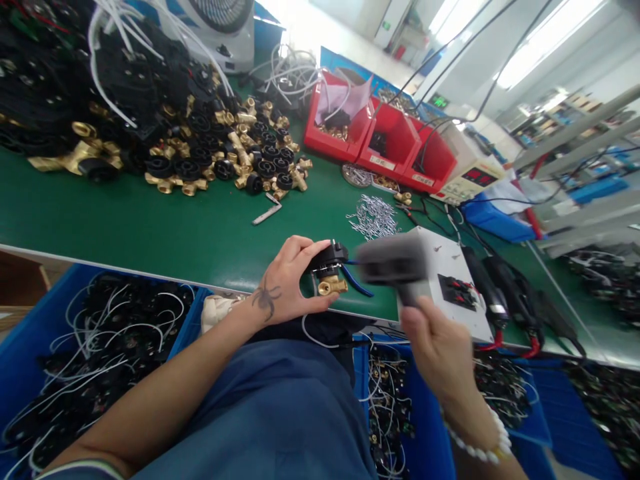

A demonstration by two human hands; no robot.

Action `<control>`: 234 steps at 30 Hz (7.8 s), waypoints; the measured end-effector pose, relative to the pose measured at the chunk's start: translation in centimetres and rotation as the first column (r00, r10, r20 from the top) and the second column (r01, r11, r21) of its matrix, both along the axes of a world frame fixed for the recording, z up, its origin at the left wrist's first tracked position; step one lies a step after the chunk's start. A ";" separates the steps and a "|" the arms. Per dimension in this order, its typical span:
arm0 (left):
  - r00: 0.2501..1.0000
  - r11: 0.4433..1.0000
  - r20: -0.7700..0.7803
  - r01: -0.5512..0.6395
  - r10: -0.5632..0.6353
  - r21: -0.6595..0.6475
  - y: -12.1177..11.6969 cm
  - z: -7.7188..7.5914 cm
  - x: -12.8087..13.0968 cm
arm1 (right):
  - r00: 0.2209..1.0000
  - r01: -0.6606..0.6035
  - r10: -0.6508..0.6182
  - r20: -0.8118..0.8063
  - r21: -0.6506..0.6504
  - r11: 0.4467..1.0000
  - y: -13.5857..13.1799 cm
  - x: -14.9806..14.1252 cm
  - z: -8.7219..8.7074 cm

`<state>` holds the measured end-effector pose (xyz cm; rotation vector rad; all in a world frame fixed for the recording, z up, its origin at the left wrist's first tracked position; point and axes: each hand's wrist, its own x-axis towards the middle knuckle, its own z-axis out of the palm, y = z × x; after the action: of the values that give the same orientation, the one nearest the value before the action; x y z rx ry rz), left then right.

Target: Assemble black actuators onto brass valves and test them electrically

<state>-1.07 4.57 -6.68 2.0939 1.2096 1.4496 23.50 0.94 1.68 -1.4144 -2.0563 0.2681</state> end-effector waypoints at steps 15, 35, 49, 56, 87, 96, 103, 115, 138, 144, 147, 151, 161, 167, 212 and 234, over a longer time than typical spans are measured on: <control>1.000 0.999 0.016 0.007 -0.006 -0.042 0.0 0.1 0.0 | 0.996 -0.005 0.017 0.091 -0.126 0.992 0.3 -0.3 0.5; 1.000 0.999 0.009 0.013 -0.013 -0.048 0.1 0.0 0.0 | 0.949 0.027 -0.009 -0.316 0.052 0.998 0.1 -0.6 0.4; 1.000 0.999 0.010 0.015 -0.014 -0.053 0.1 0.1 -0.2 | 1.000 -0.019 0.023 0.011 -0.244 0.970 0.5 -0.5 0.6; 1.000 0.999 0.027 -0.003 0.004 -0.048 0.1 -0.1 0.0 | 0.970 -0.003 -0.012 -0.241 -0.063 0.998 -0.1 0.4 0.6; 1.000 0.998 0.012 0.022 -0.023 0.059 -0.1 -0.3 0.1 | 0.817 -0.224 -0.120 -0.564 -0.502 0.836 4.3 -7.1 -2.7; 1.000 0.997 0.030 0.007 -0.010 0.075 -0.1 -0.4 0.1 | 0.861 -0.156 -0.082 -0.502 -0.414 0.897 4.9 -7.7 -3.2; 1.000 0.996 0.027 0.003 -0.005 0.088 -0.1 -0.3 0.4 | 0.911 -0.122 -0.032 -0.412 -0.341 0.932 4.7 -7.7 -2.8; 0.998 0.998 0.064 -0.021 0.017 0.063 0.0 -0.3 0.3 | 0.998 0.004 -0.008 -0.063 -0.061 0.998 0.6 -0.9 0.2; 0.998 1.000 0.065 -0.021 0.020 0.022 0.1 -0.1 0.1 | 0.982 0.095 -0.094 -0.166 -0.005 0.996 0.1 -1.0 0.6; 0.996 1.000 0.089 -0.011 0.010 0.001 0.0 0.0 0.1 | 0.996 0.038 -0.052 -0.075 -0.179 0.983 0.4 -0.9 0.4; 0.997 1.000 0.082 -0.007 0.006 0.013 0.0 0.1 0.0 | 0.952 0.105 -0.125 -0.279 -0.084 0.991 0.2 -0.9 0.0; 0.996 1.000 0.082 -0.024 0.023 0.012 0.0 0.0 0.0 | 0.999 0.023 -0.016 0.044 -0.163 0.986 0.4 -1.3 -0.2; 0.996 1.000 0.083 -0.025 0.024 0.009 0.0 0.0 0.0 | 0.979 0.044 -0.072 -0.191 -0.143 0.989 0.5 -1.4 0.3; 0.997 0.999 0.071 -0.031 0.032 -0.008 0.0 0.0 0.0 | 0.986 0.028 -0.062 -0.157 -0.211 0.977 0.7 -1.1 0.7; 0.995 0.999 0.088 -0.035 0.034 0.013 0.0 -0.2 0.2 | 0.993 -0.011 -0.039 -0.110 -0.421 0.907 2.1 -2.6 1.0; 0.999 1.000 0.046 -0.010 0.011 -0.016 -0.1 -0.2 0.1 | 0.994 -0.045 0.052 0.092 -0.082 0.996 9.6 -4.6 -3.9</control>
<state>-0.92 4.51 -6.86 2.0354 1.2120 1.4804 18.95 10.52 -2.21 -1.4508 -2.1806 0.3128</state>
